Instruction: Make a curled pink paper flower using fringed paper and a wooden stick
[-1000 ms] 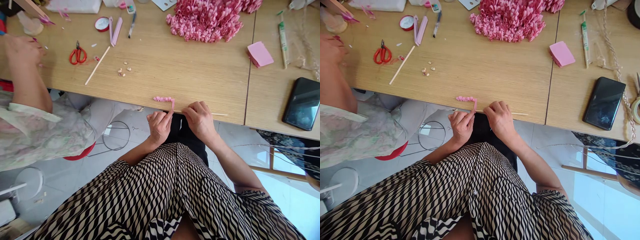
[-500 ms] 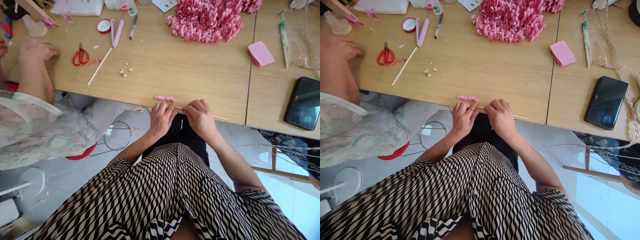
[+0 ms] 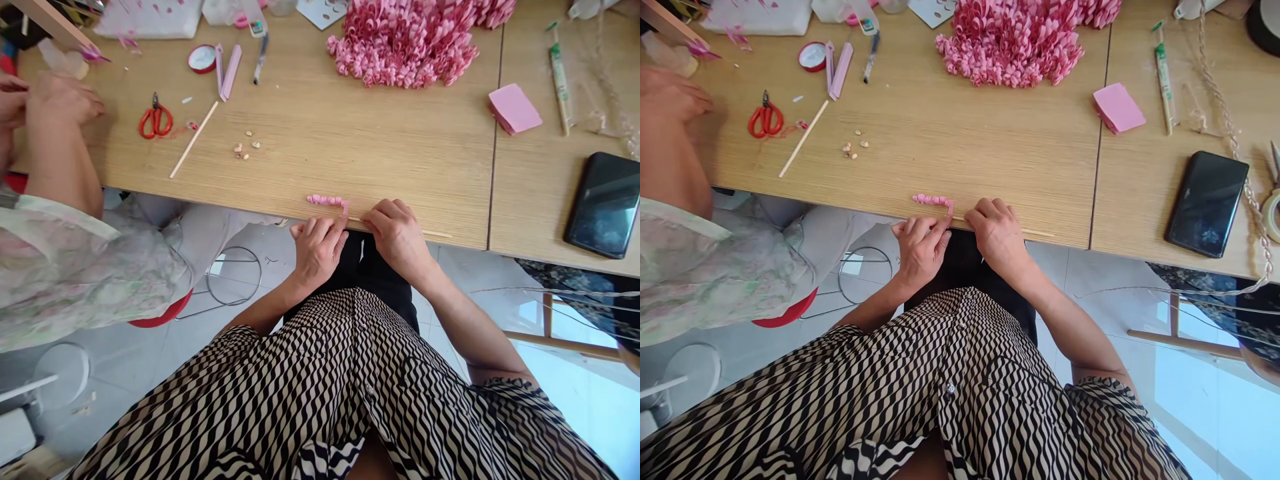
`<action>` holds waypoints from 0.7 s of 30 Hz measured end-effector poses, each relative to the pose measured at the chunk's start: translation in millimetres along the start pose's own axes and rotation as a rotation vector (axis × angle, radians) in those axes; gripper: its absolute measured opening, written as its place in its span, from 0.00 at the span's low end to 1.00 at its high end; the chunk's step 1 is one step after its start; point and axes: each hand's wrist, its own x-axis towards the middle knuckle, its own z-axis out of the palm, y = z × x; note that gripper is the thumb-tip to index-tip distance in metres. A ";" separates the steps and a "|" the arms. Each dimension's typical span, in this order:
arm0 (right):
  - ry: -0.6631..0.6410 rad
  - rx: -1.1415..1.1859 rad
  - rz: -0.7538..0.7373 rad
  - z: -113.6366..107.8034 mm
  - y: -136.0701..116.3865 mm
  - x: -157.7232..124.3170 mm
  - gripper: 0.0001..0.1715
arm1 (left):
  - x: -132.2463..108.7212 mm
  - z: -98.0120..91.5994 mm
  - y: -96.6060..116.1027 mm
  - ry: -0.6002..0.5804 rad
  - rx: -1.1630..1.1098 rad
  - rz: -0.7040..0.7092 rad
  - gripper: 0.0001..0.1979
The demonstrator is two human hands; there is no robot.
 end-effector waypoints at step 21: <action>0.131 0.078 0.057 0.1 12.5 0.3 0.13 | 15.0 -0.1 -5.2 -0.092 0.052 0.074 0.26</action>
